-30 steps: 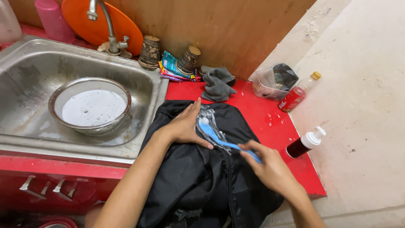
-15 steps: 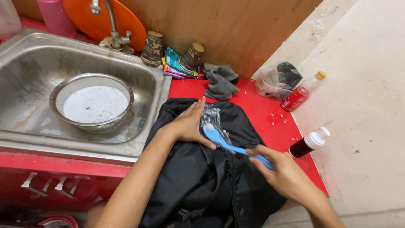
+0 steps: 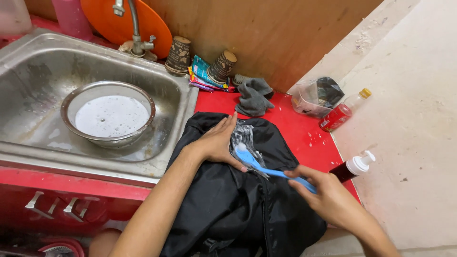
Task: Cleaning a black backpack using cleaning foam, a toothbrush, and a cloth at a repair station.
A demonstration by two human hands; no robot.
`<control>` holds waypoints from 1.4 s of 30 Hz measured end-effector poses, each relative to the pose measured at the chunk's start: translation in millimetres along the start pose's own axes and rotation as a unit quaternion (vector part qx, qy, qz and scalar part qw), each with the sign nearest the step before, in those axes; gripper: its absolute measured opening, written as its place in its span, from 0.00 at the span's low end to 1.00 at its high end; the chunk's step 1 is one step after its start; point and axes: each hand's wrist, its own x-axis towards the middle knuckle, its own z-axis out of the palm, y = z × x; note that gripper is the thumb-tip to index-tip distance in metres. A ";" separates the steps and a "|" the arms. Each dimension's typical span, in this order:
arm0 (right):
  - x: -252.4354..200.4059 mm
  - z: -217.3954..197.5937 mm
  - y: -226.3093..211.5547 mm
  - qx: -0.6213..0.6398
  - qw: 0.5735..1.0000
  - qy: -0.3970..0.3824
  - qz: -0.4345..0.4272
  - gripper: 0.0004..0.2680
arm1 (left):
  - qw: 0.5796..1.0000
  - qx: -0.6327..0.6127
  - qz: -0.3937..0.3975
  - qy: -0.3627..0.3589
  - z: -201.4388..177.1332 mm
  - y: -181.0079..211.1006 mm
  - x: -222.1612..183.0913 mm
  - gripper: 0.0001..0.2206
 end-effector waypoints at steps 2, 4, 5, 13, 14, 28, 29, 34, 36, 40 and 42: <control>-22.2 -18.3 -10.0 -0.020 0.996 -0.018 0.083 0.07 | 1.000 0.001 0.001 -0.001 -1.2 -0.5 0.5 0.74; -28.8 -20.6 -14.6 -0.041 0.985 -0.037 0.164 0.07 | 1.000 -0.002 -0.001 0.000 -1.2 -3.2 2.3 0.74; -24.8 -13.9 -13.6 -0.066 0.987 -0.014 0.144 0.07 | 1.000 0.007 0.005 0.001 -0.9 -5.0 3.7 0.74; 67.6 61.8 -2.8 -0.105 0.987 0.121 -0.011 0.08 | 0.999 -0.004 0.008 0.038 -4.5 5.2 -10.6 0.76; 62.4 58.0 0.1 -0.091 0.989 0.121 0.002 0.08 | 0.999 -0.006 0.010 0.040 -4.4 7.5 -12.0 0.75; 47.0 39.8 -14.7 -0.075 0.991 0.101 0.039 0.09 | 0.999 -0.004 0.015 0.046 -4.0 8.1 -13.8 0.75; 49.2 38.3 -11.9 -0.071 0.993 0.090 0.033 0.09 | 0.999 -0.003 0.011 0.046 -5.6 9.7 -14.4 0.75; -2.4 -0.7 -1.4 -0.075 0.993 0.040 0.087 0.08 | 1.000 -0.004 0.009 0.030 -6.2 8.9 -9.7 0.75; -6.9 -8.4 -3.2 -0.078 0.992 0.034 0.096 0.08 | 0.999 0.005 0.005 0.031 -4.9 5.2 -7.9 0.75; -0.2 2.4 3.6 -0.069 0.990 0.024 0.117 0.08 | 0.999 0.007 0.005 0.034 -2.3 6.4 -6.5 0.74; 35.6 17.4 7.1 -0.056 0.996 0.066 0.038 0.09 | 0.999 0.003 0.005 0.042 -2.7 9.6 -9.1 0.74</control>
